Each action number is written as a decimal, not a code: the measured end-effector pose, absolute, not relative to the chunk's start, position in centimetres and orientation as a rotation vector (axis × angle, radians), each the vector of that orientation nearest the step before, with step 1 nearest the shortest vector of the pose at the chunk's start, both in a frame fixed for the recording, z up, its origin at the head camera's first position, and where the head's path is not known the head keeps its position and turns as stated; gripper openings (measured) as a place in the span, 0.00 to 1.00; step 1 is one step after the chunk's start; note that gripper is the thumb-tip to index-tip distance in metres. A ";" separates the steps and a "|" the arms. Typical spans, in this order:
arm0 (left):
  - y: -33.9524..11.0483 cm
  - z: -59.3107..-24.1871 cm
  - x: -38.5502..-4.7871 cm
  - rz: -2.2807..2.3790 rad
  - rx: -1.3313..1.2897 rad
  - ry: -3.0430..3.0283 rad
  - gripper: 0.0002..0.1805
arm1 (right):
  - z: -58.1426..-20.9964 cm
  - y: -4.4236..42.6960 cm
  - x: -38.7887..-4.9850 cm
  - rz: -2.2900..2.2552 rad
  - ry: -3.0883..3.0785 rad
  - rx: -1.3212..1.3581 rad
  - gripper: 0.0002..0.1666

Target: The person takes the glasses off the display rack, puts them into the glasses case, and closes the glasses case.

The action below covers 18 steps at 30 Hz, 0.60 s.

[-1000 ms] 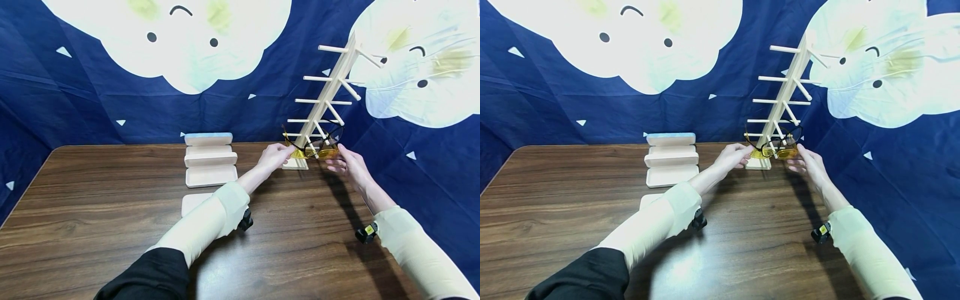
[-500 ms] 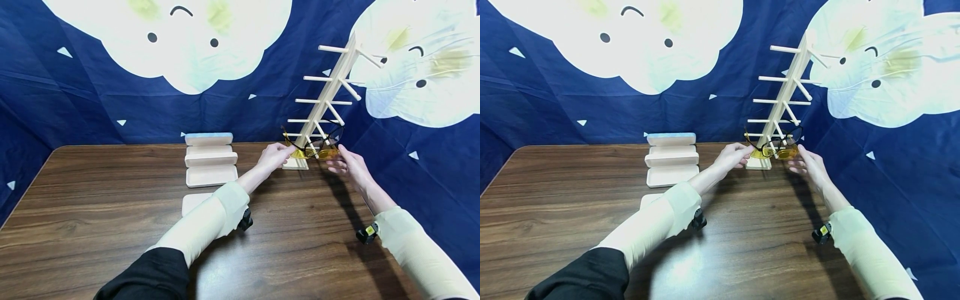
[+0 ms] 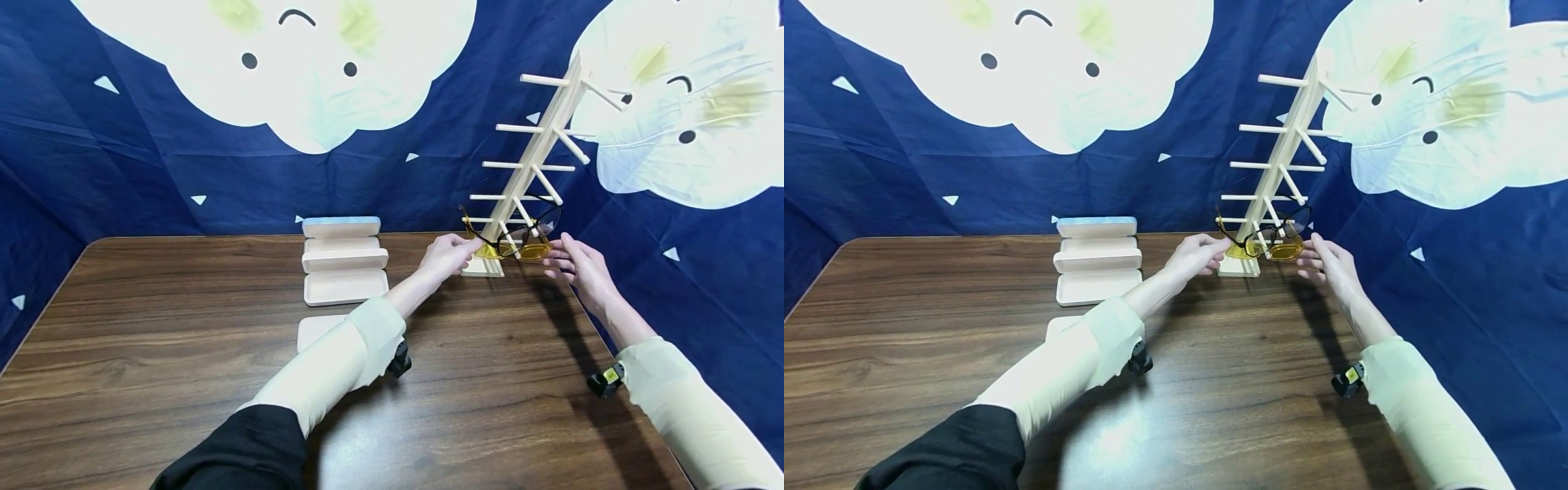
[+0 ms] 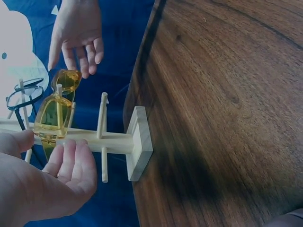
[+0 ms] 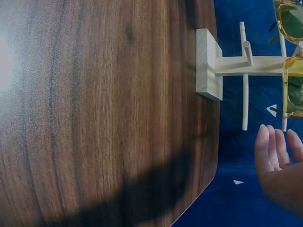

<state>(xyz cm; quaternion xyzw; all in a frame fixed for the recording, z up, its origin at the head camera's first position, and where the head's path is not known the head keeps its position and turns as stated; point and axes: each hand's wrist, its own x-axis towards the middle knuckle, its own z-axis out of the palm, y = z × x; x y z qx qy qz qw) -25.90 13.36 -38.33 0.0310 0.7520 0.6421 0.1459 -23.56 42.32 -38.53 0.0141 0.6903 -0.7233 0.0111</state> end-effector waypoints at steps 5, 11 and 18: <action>13.3 -38.5 -25.8 1.880 0.104 2.119 0.21 | -38.1 42.4 -23.5 -2.243 2.202 0.036 0.18; 13.3 -38.4 -25.5 1.896 0.138 2.078 0.22 | -37.2 42.7 -23.9 -2.250 2.252 0.008 0.18; 13.2 -38.1 -25.0 1.892 0.211 2.042 0.22 | -36.0 42.7 -24.1 -2.254 2.275 -0.011 0.16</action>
